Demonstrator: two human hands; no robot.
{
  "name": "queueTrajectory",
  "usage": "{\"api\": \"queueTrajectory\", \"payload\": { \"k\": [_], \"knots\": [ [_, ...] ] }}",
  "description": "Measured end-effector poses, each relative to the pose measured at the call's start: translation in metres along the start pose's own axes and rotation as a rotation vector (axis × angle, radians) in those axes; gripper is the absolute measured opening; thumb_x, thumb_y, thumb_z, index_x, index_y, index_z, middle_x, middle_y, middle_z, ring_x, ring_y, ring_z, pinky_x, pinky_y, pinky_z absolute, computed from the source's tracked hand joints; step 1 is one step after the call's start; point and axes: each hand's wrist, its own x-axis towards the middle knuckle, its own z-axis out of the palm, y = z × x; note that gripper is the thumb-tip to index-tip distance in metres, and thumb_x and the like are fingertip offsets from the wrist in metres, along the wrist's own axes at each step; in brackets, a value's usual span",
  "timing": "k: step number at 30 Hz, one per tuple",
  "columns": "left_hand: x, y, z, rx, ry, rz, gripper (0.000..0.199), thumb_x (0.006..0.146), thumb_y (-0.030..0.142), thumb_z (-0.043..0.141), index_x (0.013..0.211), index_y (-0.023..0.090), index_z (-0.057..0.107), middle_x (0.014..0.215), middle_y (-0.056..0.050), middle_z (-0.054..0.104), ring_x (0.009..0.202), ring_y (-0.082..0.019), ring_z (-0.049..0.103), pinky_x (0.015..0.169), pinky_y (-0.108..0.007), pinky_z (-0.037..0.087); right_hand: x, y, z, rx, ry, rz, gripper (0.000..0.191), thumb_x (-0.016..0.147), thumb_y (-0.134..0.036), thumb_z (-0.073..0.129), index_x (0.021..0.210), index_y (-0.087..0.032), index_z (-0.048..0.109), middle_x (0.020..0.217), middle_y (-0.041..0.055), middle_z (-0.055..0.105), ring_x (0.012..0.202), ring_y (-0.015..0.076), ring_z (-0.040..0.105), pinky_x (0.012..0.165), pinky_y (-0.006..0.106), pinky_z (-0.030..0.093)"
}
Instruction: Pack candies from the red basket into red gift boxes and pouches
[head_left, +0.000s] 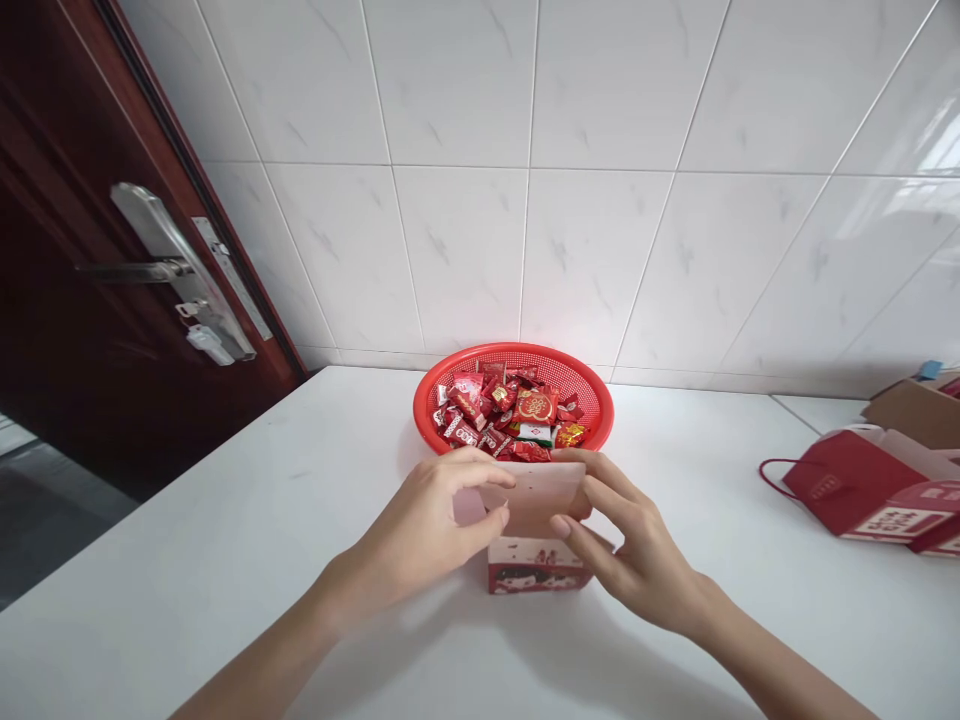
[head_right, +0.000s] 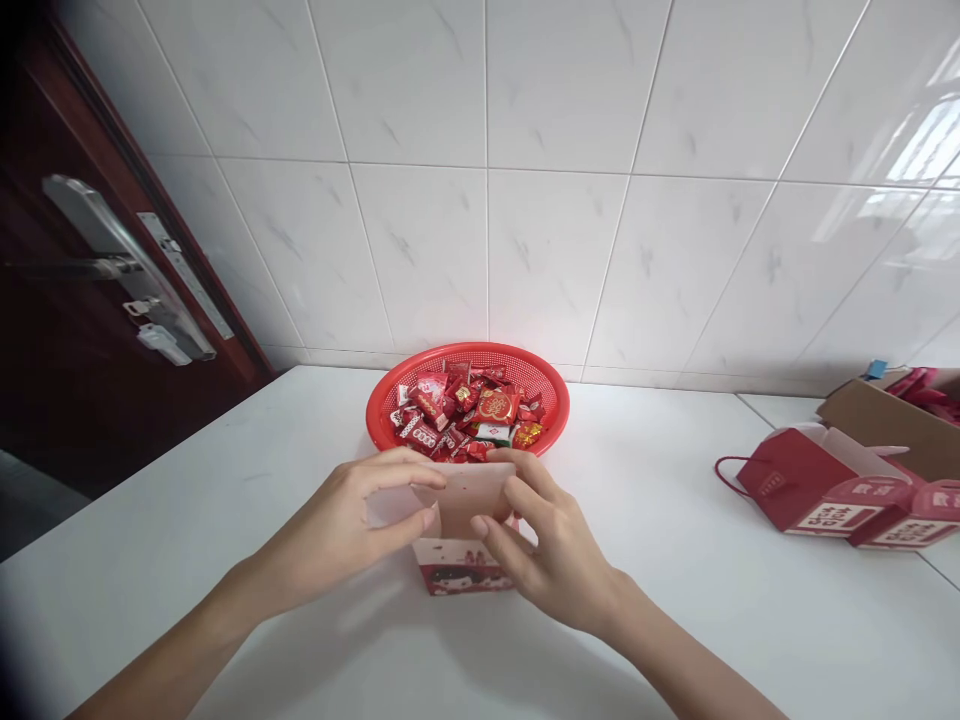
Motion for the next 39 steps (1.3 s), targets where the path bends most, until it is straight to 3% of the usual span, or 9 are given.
{"api": "queueTrajectory", "payload": {
  "k": [6, 12, 16, 20, 23, 27, 29, 35, 39],
  "knots": [
    [-0.004, 0.009, -0.008, -0.011, -0.208, 0.063, 0.026, 0.091, 0.016, 0.057, 0.094, 0.027, 0.08, 0.113, -0.003, 0.07, 0.1, -0.02, 0.068, 0.083, -0.026, 0.056, 0.003, -0.008, 0.002, 0.137, -0.012, -0.003, 0.015, 0.098, -0.021, 0.057, 0.083, -0.022, 0.061, 0.107, 0.0117, 0.071, 0.111, 0.0241, 0.067, 0.076, 0.029, 0.059],
    [0.004, 0.018, -0.018, -0.055, -0.354, 0.149, 0.033, 0.101, 0.025, 0.05, 0.09, 0.028, 0.081, 0.114, -0.004, 0.067, 0.104, -0.022, 0.065, 0.086, -0.03, 0.056, 0.007, -0.013, -0.008, 0.181, -0.085, -0.062, 0.012, 0.095, -0.018, 0.063, 0.101, -0.021, 0.073, 0.097, 0.0084, 0.077, 0.128, 0.0246, 0.06, 0.099, 0.034, 0.054],
    [0.012, 0.014, -0.02, -0.096, -0.391, 0.199, 0.03, 0.103, 0.031, 0.051, 0.105, 0.032, 0.081, 0.12, -0.004, 0.068, 0.112, -0.023, 0.065, 0.094, -0.032, 0.055, 0.02, -0.006, -0.025, 0.171, 0.084, -0.082, 0.013, 0.097, -0.023, 0.062, 0.097, -0.023, 0.074, 0.122, 0.0104, 0.072, 0.118, 0.0234, 0.066, 0.093, 0.034, 0.056],
    [0.022, 0.003, -0.027, -0.111, -0.291, 0.169, 0.025, 0.101, 0.035, 0.058, 0.115, 0.034, 0.078, 0.134, -0.003, 0.066, 0.123, -0.024, 0.062, 0.105, -0.036, 0.052, 0.05, 0.025, -0.04, 0.063, 0.241, 0.103, 0.014, 0.095, -0.029, 0.062, 0.087, -0.022, 0.072, 0.106, 0.0077, 0.076, 0.105, 0.0239, 0.07, 0.083, 0.035, 0.056],
    [0.037, -0.01, -0.035, -0.151, -0.132, 0.122, 0.025, 0.097, 0.04, 0.063, 0.115, 0.031, 0.078, 0.128, -0.002, 0.072, 0.125, -0.025, 0.062, 0.107, -0.037, 0.051, 0.075, 0.054, -0.041, -0.05, 0.104, 0.285, 0.011, 0.093, -0.027, 0.061, 0.09, -0.021, 0.07, 0.096, 0.0053, 0.077, 0.085, 0.0205, 0.071, 0.077, 0.034, 0.055],
    [0.061, -0.033, -0.04, -0.209, -0.078, 0.031, 0.033, 0.093, 0.047, 0.062, 0.111, 0.024, 0.079, 0.113, -0.006, 0.078, 0.109, -0.027, 0.07, 0.093, -0.036, 0.059, 0.102, 0.076, -0.026, -0.395, -0.382, 0.436, 0.017, 0.09, -0.016, 0.059, 0.101, -0.021, 0.071, 0.106, 0.0062, 0.075, 0.099, 0.0227, 0.068, 0.082, 0.032, 0.052],
    [0.071, -0.047, -0.039, -0.225, -0.068, -0.015, 0.035, 0.091, 0.046, 0.064, 0.11, 0.021, 0.079, 0.112, -0.007, 0.079, 0.104, -0.027, 0.072, 0.091, -0.037, 0.06, 0.112, 0.08, -0.015, -0.501, -0.538, 0.462, 0.027, 0.082, -0.015, 0.067, 0.108, -0.022, 0.072, 0.107, 0.008, 0.074, 0.104, 0.0276, 0.067, 0.08, 0.034, 0.051],
    [0.092, -0.085, -0.031, -0.242, -0.072, -0.081, 0.037, 0.082, 0.044, 0.068, 0.106, 0.018, 0.079, 0.106, -0.009, 0.08, 0.097, -0.027, 0.074, 0.093, -0.039, 0.059, 0.122, 0.089, 0.013, -0.599, -0.662, 0.485, 0.083, 0.068, -0.014, 0.079, 0.146, -0.029, 0.055, 0.128, 0.0154, 0.067, 0.115, 0.0376, 0.064, 0.076, 0.037, 0.051],
    [0.098, -0.102, -0.031, -0.177, -0.005, -0.114, 0.036, 0.08, 0.042, 0.065, 0.103, 0.017, 0.078, 0.109, -0.009, 0.08, 0.101, -0.029, 0.073, 0.095, -0.04, 0.057, 0.119, 0.091, 0.016, -0.622, -0.636, 0.443, 0.068, 0.079, -0.009, 0.066, 0.143, -0.029, 0.059, 0.125, 0.0146, 0.07, 0.12, 0.0373, 0.062, 0.082, 0.039, 0.049]
  ]
}}
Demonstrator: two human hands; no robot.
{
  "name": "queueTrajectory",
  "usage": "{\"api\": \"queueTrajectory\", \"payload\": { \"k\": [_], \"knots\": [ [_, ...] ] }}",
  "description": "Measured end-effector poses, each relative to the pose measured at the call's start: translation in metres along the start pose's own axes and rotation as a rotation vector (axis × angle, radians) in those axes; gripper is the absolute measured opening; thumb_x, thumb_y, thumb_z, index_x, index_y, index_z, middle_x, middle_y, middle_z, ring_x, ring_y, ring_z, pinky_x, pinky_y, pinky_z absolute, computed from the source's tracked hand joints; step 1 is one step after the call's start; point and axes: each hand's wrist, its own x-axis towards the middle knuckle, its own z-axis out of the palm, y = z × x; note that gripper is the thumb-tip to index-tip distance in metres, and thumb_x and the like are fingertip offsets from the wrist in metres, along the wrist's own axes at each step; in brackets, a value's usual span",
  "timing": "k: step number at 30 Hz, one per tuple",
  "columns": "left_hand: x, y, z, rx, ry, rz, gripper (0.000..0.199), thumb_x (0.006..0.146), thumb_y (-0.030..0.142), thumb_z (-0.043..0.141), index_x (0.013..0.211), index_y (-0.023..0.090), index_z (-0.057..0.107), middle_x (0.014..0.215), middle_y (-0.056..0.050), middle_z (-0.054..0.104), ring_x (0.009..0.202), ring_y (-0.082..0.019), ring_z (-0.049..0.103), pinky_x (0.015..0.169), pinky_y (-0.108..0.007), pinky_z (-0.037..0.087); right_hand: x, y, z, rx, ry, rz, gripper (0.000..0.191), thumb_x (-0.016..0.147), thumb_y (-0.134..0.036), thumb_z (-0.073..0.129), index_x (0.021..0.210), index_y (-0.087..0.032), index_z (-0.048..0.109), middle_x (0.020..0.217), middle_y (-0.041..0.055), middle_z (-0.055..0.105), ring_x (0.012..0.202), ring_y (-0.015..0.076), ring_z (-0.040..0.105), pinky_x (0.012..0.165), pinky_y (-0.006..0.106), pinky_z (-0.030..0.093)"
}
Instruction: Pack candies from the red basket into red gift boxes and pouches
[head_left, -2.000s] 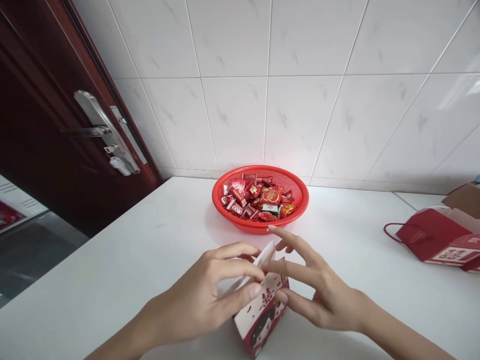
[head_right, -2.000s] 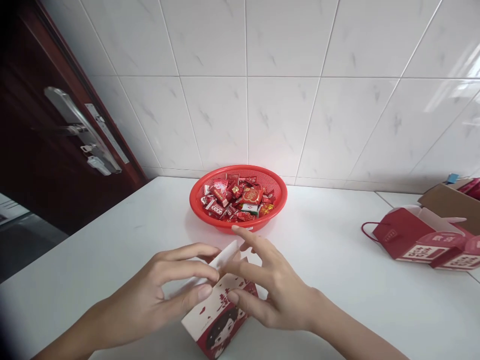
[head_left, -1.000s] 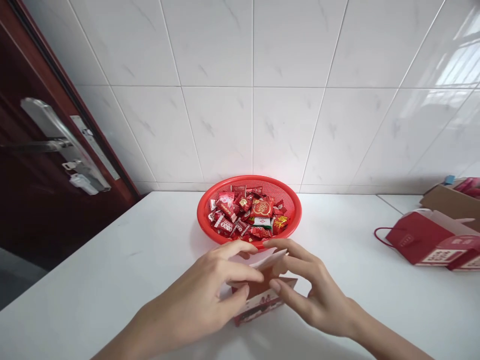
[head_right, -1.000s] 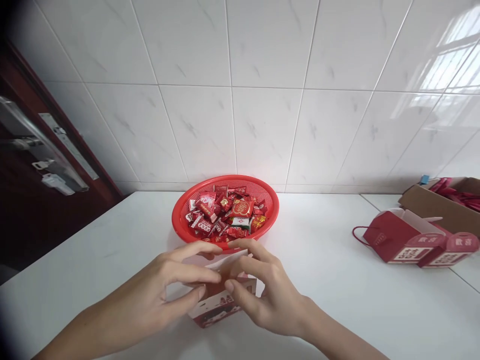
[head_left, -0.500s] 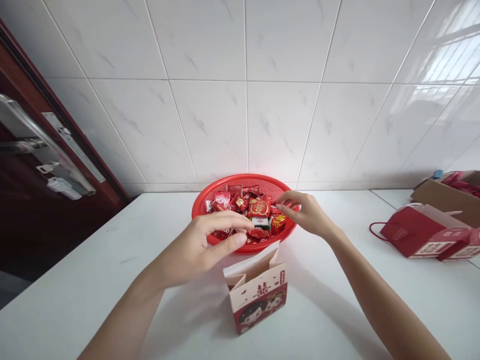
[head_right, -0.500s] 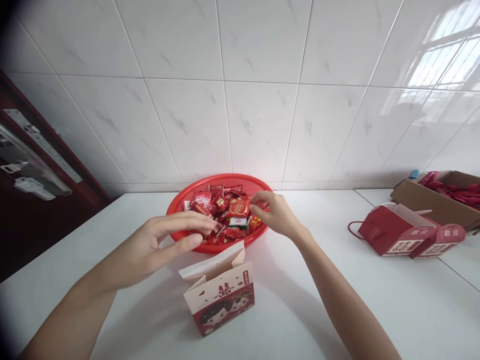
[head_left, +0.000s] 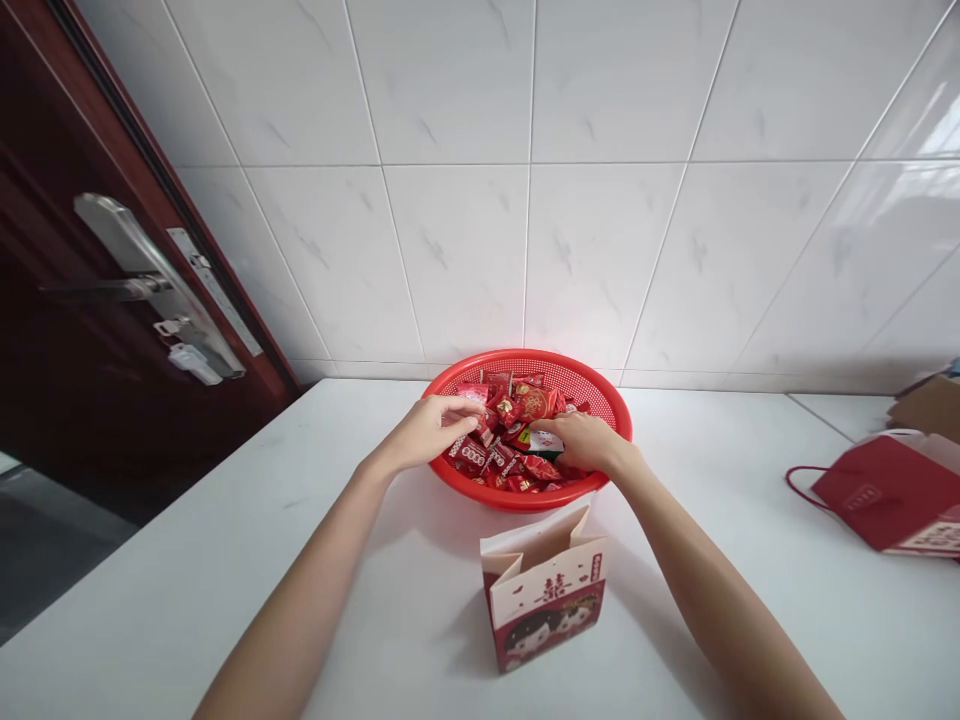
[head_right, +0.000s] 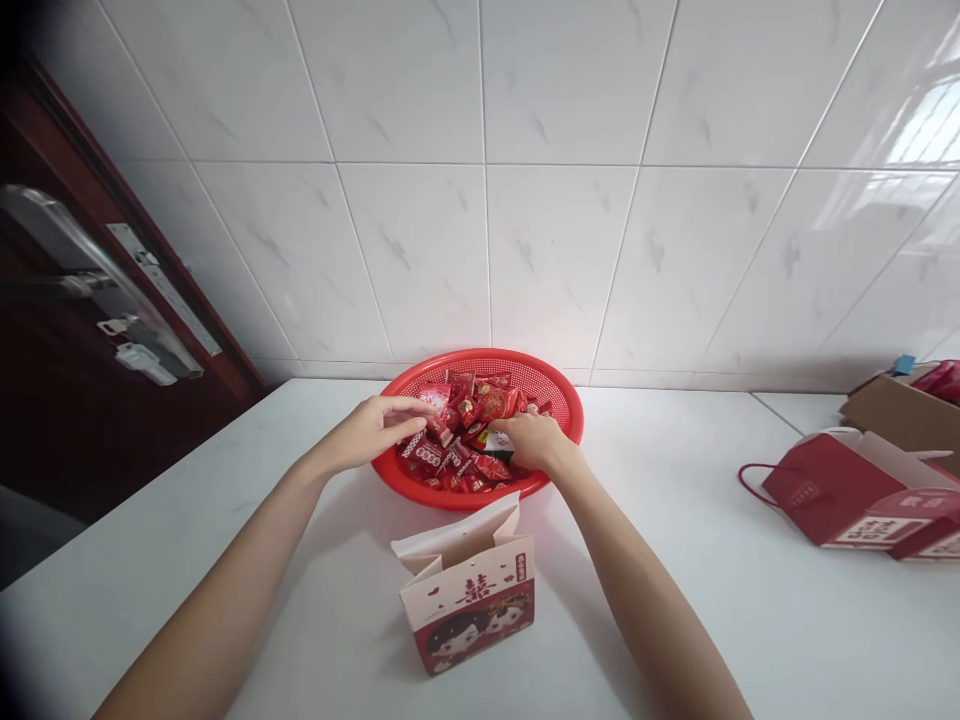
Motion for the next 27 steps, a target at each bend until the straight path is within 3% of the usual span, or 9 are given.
{"api": "queueTrajectory", "payload": {
  "k": [4, 7, 11, 15, 17, 20, 24, 27],
  "knots": [
    [0.004, -0.007, 0.0, 0.087, 0.013, -0.03, 0.037, 0.08, 0.038, 0.059, 0.105, 0.017, 0.078, 0.117, -0.009, 0.078, 0.108, -0.03, 0.072, 0.1, -0.04, 0.054, -0.003, 0.0, -0.005, 0.059, 0.067, -0.037, 0.032, 0.096, -0.027, 0.056, 0.125, -0.028, 0.07, 0.11, 0.0101, 0.075, 0.104, 0.0318, 0.068, 0.078, 0.037, 0.048],
    [0.005, -0.008, -0.001, 0.165, -0.021, -0.052, 0.041, 0.081, 0.033, 0.054, 0.111, 0.017, 0.078, 0.12, -0.007, 0.077, 0.112, -0.028, 0.07, 0.101, -0.037, 0.052, -0.002, 0.004, -0.007, 0.186, 0.117, -0.104, 0.031, 0.103, -0.04, 0.047, 0.117, -0.028, 0.071, 0.096, 0.0056, 0.076, 0.089, 0.0255, 0.07, 0.075, 0.034, 0.049],
    [0.011, -0.004, -0.002, 0.324, -0.124, -0.081, 0.044, 0.08, 0.029, 0.053, 0.114, 0.018, 0.078, 0.115, -0.006, 0.078, 0.103, -0.027, 0.071, 0.09, -0.033, 0.054, 0.004, 0.012, -0.001, 0.51, 0.27, -0.204, 0.029, 0.099, -0.033, 0.051, 0.117, -0.024, 0.07, 0.096, 0.0049, 0.076, 0.08, 0.0218, 0.069, 0.073, 0.034, 0.052],
    [0.019, 0.004, 0.004, 0.514, -0.281, -0.101, 0.035, 0.072, 0.025, 0.062, 0.101, 0.022, 0.081, 0.093, -0.005, 0.079, 0.089, -0.027, 0.071, 0.074, -0.03, 0.051, 0.003, 0.017, 0.004, 0.848, 0.314, -0.173, 0.024, 0.092, -0.032, 0.056, 0.108, -0.021, 0.071, 0.084, 0.0035, 0.075, 0.069, 0.0204, 0.071, 0.064, 0.033, 0.056],
    [0.023, 0.007, 0.009, 0.613, -0.317, -0.158, 0.036, 0.063, 0.019, 0.068, 0.095, 0.024, 0.082, 0.086, -0.005, 0.078, 0.084, -0.028, 0.07, 0.066, -0.03, 0.047, 0.0, 0.017, 0.003, 0.97, 0.343, -0.178, 0.021, 0.086, -0.033, 0.062, 0.1, -0.021, 0.073, 0.081, 0.0034, 0.075, 0.073, 0.0219, 0.072, 0.066, 0.033, 0.058],
    [0.024, 0.009, 0.013, 0.665, -0.311, -0.229, 0.038, 0.054, 0.012, 0.069, 0.087, 0.024, 0.082, 0.087, -0.006, 0.078, 0.083, -0.03, 0.07, 0.061, -0.029, 0.045, -0.005, 0.018, 0.001, 1.064, 0.408, -0.163, 0.028, 0.076, -0.024, 0.065, 0.102, -0.02, 0.074, 0.098, 0.0063, 0.077, 0.083, 0.0226, 0.073, 0.072, 0.034, 0.059],
    [0.024, 0.005, 0.009, 0.541, -0.325, -0.183, 0.031, 0.063, 0.024, 0.072, 0.093, 0.022, 0.082, 0.089, -0.007, 0.078, 0.089, -0.031, 0.071, 0.07, -0.031, 0.049, -0.006, 0.02, 0.001, 1.145, 0.494, -0.119, 0.03, 0.072, -0.024, 0.068, 0.101, -0.019, 0.077, 0.139, 0.0123, 0.065, 0.108, 0.0257, 0.071, 0.085, 0.035, 0.059],
    [0.024, -0.001, 0.006, 0.382, -0.271, -0.101, 0.038, 0.073, 0.036, 0.069, 0.105, 0.019, 0.08, 0.101, -0.009, 0.079, 0.096, -0.031, 0.071, 0.08, -0.035, 0.051, -0.003, 0.022, 0.004, 1.175, 0.52, -0.108, 0.027, 0.074, -0.034, 0.072, 0.096, -0.019, 0.076, 0.136, 0.0136, 0.066, 0.102, 0.0253, 0.073, 0.085, 0.037, 0.059]
  ]
}}
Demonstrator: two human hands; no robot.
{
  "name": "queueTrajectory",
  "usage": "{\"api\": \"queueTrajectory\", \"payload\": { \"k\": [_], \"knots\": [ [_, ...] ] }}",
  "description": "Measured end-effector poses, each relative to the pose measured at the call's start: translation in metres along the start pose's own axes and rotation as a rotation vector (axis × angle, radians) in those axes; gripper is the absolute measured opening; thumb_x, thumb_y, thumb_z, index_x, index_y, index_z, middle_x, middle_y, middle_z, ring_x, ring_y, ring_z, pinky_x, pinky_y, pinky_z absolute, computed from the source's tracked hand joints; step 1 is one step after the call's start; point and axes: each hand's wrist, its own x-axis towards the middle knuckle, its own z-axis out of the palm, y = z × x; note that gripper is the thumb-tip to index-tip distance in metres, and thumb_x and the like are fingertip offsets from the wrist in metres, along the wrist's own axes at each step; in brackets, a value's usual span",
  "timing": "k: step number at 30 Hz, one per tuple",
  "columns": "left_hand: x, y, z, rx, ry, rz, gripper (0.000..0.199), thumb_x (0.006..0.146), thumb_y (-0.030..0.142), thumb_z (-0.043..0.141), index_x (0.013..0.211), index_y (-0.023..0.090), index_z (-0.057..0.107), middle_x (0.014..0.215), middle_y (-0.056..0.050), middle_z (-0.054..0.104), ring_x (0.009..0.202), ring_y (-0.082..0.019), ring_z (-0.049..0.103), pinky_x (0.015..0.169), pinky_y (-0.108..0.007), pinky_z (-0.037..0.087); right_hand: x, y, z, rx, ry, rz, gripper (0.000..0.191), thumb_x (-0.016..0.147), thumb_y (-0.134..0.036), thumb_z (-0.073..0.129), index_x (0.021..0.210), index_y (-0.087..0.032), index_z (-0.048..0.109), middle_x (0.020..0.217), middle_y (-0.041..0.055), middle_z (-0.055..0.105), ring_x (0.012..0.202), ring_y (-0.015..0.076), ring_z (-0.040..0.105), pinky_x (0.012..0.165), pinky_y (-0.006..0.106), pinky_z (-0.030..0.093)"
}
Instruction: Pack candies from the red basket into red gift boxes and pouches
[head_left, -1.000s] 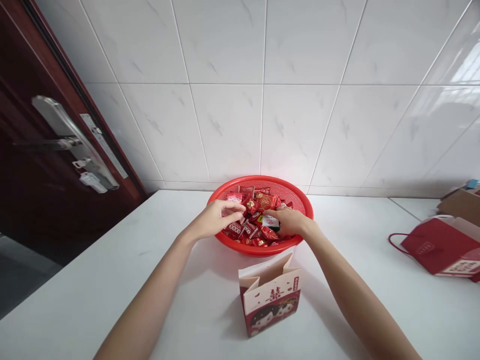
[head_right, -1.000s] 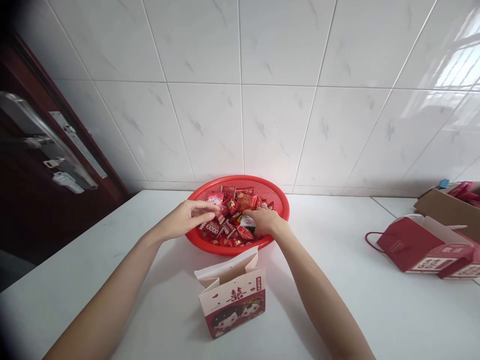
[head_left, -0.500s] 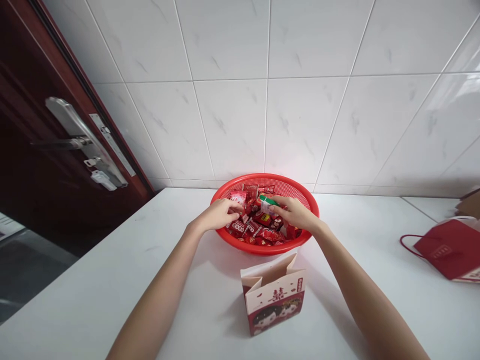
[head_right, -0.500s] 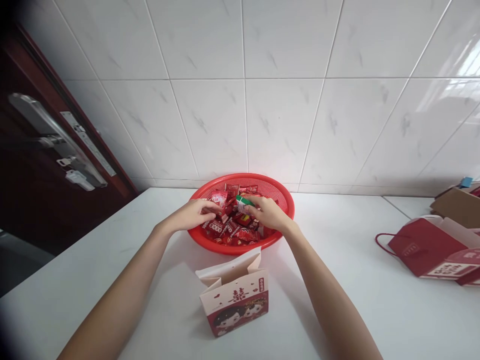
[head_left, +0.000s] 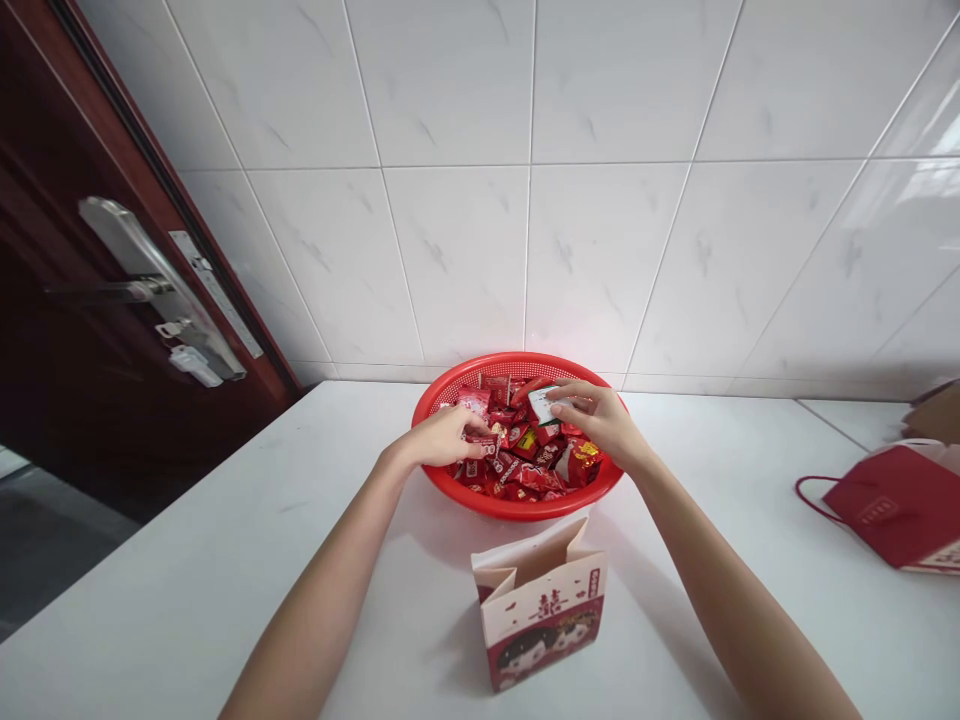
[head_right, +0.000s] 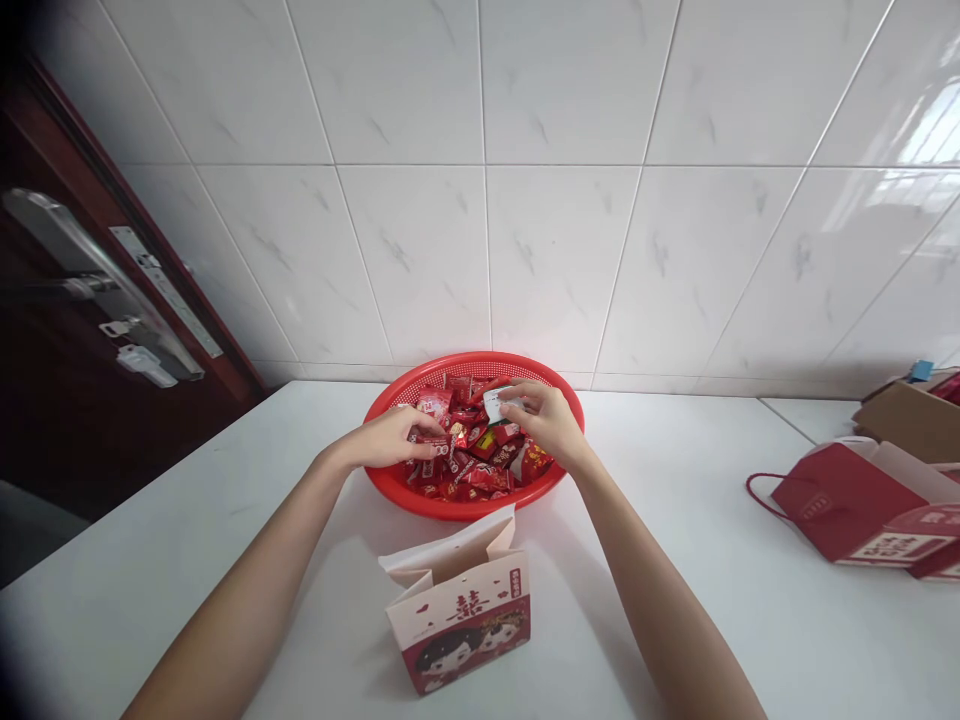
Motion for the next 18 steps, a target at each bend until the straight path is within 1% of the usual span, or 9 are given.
{"api": "queueTrajectory", "payload": {
  "k": [3, 4, 7, 9, 11, 12, 14, 16, 18],
  "knots": [
    [0.001, -0.003, 0.002, -0.202, 0.073, 0.08, 0.044, 0.077, 0.043, 0.068, 0.11, 0.015, 0.077, 0.114, -0.011, 0.077, 0.103, -0.031, 0.069, 0.091, -0.039, 0.052, 0.002, 0.004, 0.001, 0.056, 0.005, -0.007, 0.033, 0.071, -0.031, 0.074, 0.101, -0.019, 0.071, 0.103, 0.0084, 0.077, 0.087, 0.0228, 0.073, 0.077, 0.036, 0.059],
    [0.001, -0.003, 0.003, -0.28, 0.099, 0.106, 0.045, 0.076, 0.045, 0.069, 0.11, 0.015, 0.076, 0.118, -0.012, 0.075, 0.108, -0.031, 0.068, 0.094, -0.04, 0.051, 0.002, 0.004, 0.001, 0.088, 0.013, -0.01, 0.04, 0.068, -0.028, 0.074, 0.107, -0.02, 0.069, 0.099, 0.0067, 0.077, 0.086, 0.0226, 0.073, 0.075, 0.036, 0.059],
    [0.004, 0.0, 0.007, -0.48, 0.174, 0.139, 0.048, 0.074, 0.048, 0.074, 0.11, 0.016, 0.073, 0.125, -0.011, 0.072, 0.116, -0.03, 0.065, 0.1, -0.041, 0.049, 0.002, 0.002, 0.001, 0.171, 0.06, 0.002, 0.059, 0.061, -0.022, 0.077, 0.118, -0.02, 0.063, 0.109, 0.0075, 0.076, 0.094, 0.0239, 0.073, 0.077, 0.037, 0.06],
    [0.005, 0.003, 0.009, -0.551, 0.217, 0.113, 0.051, 0.072, 0.049, 0.077, 0.11, 0.016, 0.071, 0.122, -0.011, 0.072, 0.114, -0.029, 0.065, 0.1, -0.042, 0.049, 0.002, 0.0, 0.0, 0.194, 0.076, 0.034, 0.053, 0.059, -0.022, 0.078, 0.11, -0.019, 0.065, 0.106, 0.0082, 0.077, 0.096, 0.0256, 0.073, 0.08, 0.038, 0.059],
    [0.005, 0.007, 0.01, -0.594, 0.249, 0.098, 0.053, 0.071, 0.05, 0.079, 0.109, 0.014, 0.07, 0.118, -0.011, 0.072, 0.11, -0.028, 0.065, 0.099, -0.041, 0.05, 0.002, -0.001, -0.001, 0.198, 0.088, 0.065, 0.039, 0.059, -0.024, 0.079, 0.095, -0.019, 0.064, 0.092, 0.0063, 0.078, 0.092, 0.026, 0.074, 0.081, 0.038, 0.06],
    [0.005, 0.01, 0.011, -0.615, 0.258, 0.101, 0.053, 0.071, 0.05, 0.079, 0.108, 0.014, 0.07, 0.116, -0.011, 0.072, 0.108, -0.027, 0.066, 0.097, -0.04, 0.051, 0.002, -0.002, 0.0, 0.211, 0.107, 0.078, 0.035, 0.06, -0.026, 0.079, 0.09, -0.02, 0.061, 0.088, 0.0047, 0.077, 0.089, 0.0254, 0.075, 0.081, 0.039, 0.06],
    [0.004, 0.015, 0.012, -0.666, 0.26, 0.108, 0.053, 0.074, 0.053, 0.078, 0.11, 0.015, 0.07, 0.112, -0.009, 0.072, 0.097, -0.023, 0.067, 0.086, -0.035, 0.055, 0.002, -0.003, 0.001, 0.262, 0.154, 0.117, 0.035, 0.063, -0.031, 0.078, 0.087, -0.023, 0.054, 0.085, 0.0017, 0.077, 0.082, 0.0237, 0.076, 0.078, 0.039, 0.062],
    [0.003, 0.021, 0.013, -0.718, 0.241, 0.102, 0.053, 0.078, 0.055, 0.076, 0.115, 0.016, 0.07, 0.105, -0.007, 0.072, 0.08, -0.018, 0.065, 0.071, -0.031, 0.055, 0.001, -0.005, 0.005, 0.318, 0.176, 0.166, 0.037, 0.067, -0.035, 0.077, 0.09, -0.026, 0.05, 0.085, -0.0001, 0.076, 0.08, 0.0233, 0.076, 0.074, 0.04, 0.064],
    [0.002, 0.026, 0.015, -0.774, 0.224, 0.104, 0.055, 0.08, 0.054, 0.075, 0.122, 0.018, 0.068, 0.099, -0.004, 0.071, 0.067, -0.014, 0.06, 0.063, -0.029, 0.054, -0.001, -0.009, 0.009, 0.341, 0.159, 0.19, 0.037, 0.072, -0.037, 0.076, 0.096, -0.027, 0.05, 0.086, -0.0002, 0.075, 0.082, 0.0232, 0.075, 0.073, 0.04, 0.065]
  ]
}}
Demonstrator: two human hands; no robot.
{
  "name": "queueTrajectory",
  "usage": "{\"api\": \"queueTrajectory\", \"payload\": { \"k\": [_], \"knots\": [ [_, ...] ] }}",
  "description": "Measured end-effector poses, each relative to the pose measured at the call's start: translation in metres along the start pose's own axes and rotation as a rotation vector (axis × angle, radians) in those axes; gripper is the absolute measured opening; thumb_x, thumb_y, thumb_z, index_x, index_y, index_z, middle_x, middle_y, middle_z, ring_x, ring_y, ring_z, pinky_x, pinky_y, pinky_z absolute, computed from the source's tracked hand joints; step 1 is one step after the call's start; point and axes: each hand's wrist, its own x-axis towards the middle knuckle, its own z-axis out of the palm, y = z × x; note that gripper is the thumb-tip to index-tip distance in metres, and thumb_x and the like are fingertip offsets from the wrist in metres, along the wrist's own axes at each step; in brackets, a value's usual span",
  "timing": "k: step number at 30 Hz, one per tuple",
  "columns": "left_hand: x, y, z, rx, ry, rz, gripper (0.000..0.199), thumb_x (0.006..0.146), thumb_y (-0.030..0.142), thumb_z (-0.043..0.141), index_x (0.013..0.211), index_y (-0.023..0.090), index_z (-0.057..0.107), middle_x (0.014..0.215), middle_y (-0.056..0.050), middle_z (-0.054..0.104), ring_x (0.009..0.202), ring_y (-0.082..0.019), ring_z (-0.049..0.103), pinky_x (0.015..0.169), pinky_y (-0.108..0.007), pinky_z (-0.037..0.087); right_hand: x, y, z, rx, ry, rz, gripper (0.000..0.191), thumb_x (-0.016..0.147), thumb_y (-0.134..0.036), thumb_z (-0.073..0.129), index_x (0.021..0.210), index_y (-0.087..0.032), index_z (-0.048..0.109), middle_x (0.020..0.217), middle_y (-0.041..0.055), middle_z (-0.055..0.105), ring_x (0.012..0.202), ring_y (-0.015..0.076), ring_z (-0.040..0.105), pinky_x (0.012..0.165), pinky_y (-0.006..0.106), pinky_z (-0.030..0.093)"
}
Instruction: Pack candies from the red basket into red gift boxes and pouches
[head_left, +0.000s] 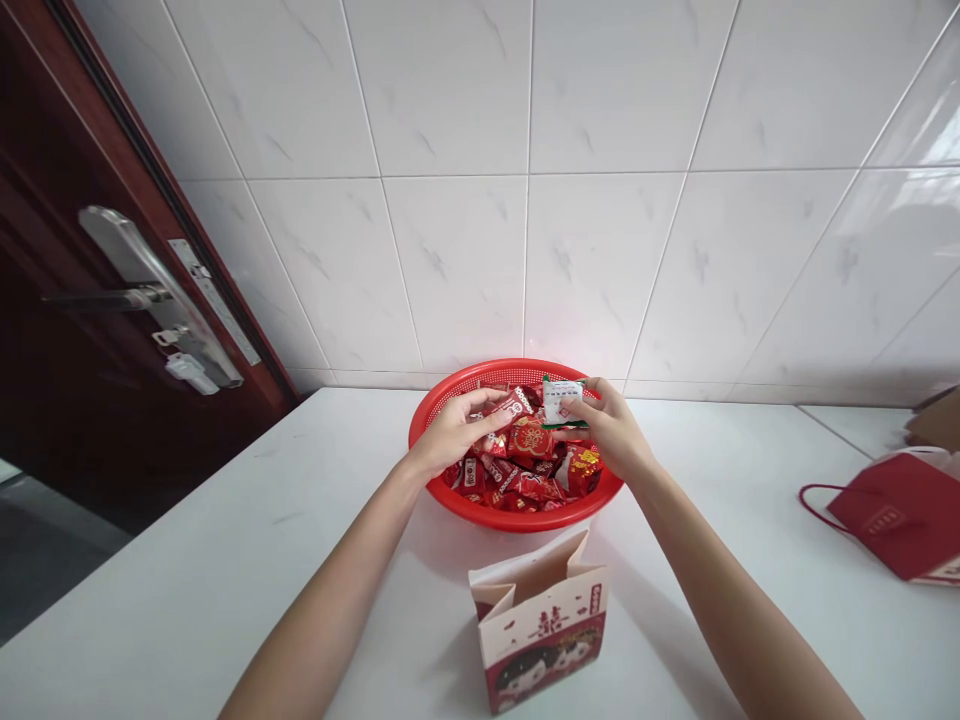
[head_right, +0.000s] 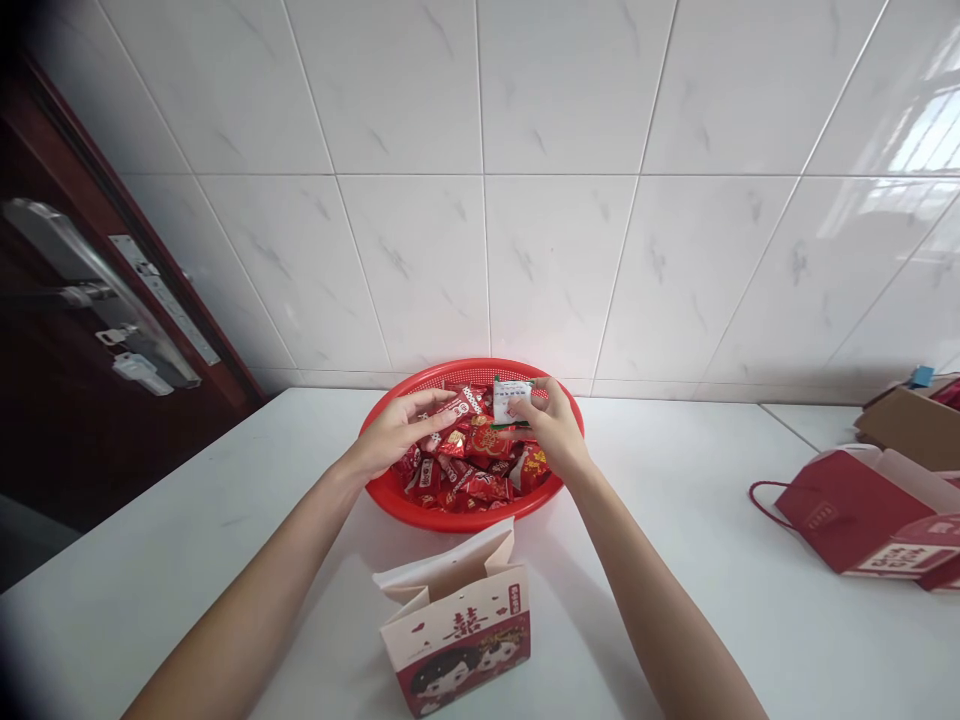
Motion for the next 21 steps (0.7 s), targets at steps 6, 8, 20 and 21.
{"api": "queueTrajectory", "payload": {
  "k": [6, 8, 20, 21],
  "knots": [
    [-0.001, -0.002, 0.006, -0.084, -0.086, -0.003, 0.071, 0.08, 0.04, 0.075, 0.142, 0.014, 0.054, 0.089, -0.003, 0.07, 0.07, -0.016, 0.063, 0.069, -0.032, 0.057, -0.009, -0.008, 0.012, -0.003, -0.11, 0.011, 0.033, 0.078, -0.034, 0.075, 0.104, -0.024, 0.057, 0.092, 0.0018, 0.074, 0.089, 0.0219, 0.073, 0.078, 0.038, 0.066],
    [-0.002, -0.003, 0.006, -0.068, -0.088, -0.009, 0.071, 0.08, 0.037, 0.075, 0.144, 0.013, 0.054, 0.088, -0.004, 0.07, 0.072, -0.017, 0.064, 0.07, -0.033, 0.057, -0.011, -0.009, 0.013, -0.005, -0.116, 0.005, 0.034, 0.076, -0.032, 0.077, 0.103, -0.023, 0.059, 0.092, 0.0018, 0.075, 0.087, 0.0213, 0.073, 0.078, 0.037, 0.065],
    [0.002, -0.004, -0.004, 0.662, -0.126, -0.039, 0.035, 0.079, 0.021, 0.043, 0.07, 0.021, 0.077, 0.084, -0.004, 0.078, 0.09, -0.027, 0.07, 0.095, -0.039, 0.05, -0.003, 0.005, 0.01, -0.023, 0.052, -0.04, 0.037, 0.068, -0.035, 0.074, 0.099, -0.023, 0.057, 0.089, 0.0025, 0.075, 0.083, 0.0236, 0.073, 0.069, 0.037, 0.063],
    [0.001, -0.003, -0.006, 0.688, -0.133, -0.03, 0.035, 0.082, 0.022, 0.043, 0.068, 0.021, 0.076, 0.087, -0.004, 0.079, 0.093, -0.027, 0.07, 0.097, -0.038, 0.049, -0.002, 0.006, 0.009, -0.02, 0.078, -0.043, 0.037, 0.069, -0.035, 0.073, 0.099, -0.023, 0.056, 0.088, 0.0024, 0.075, 0.083, 0.0241, 0.074, 0.07, 0.038, 0.063]
  ]
}}
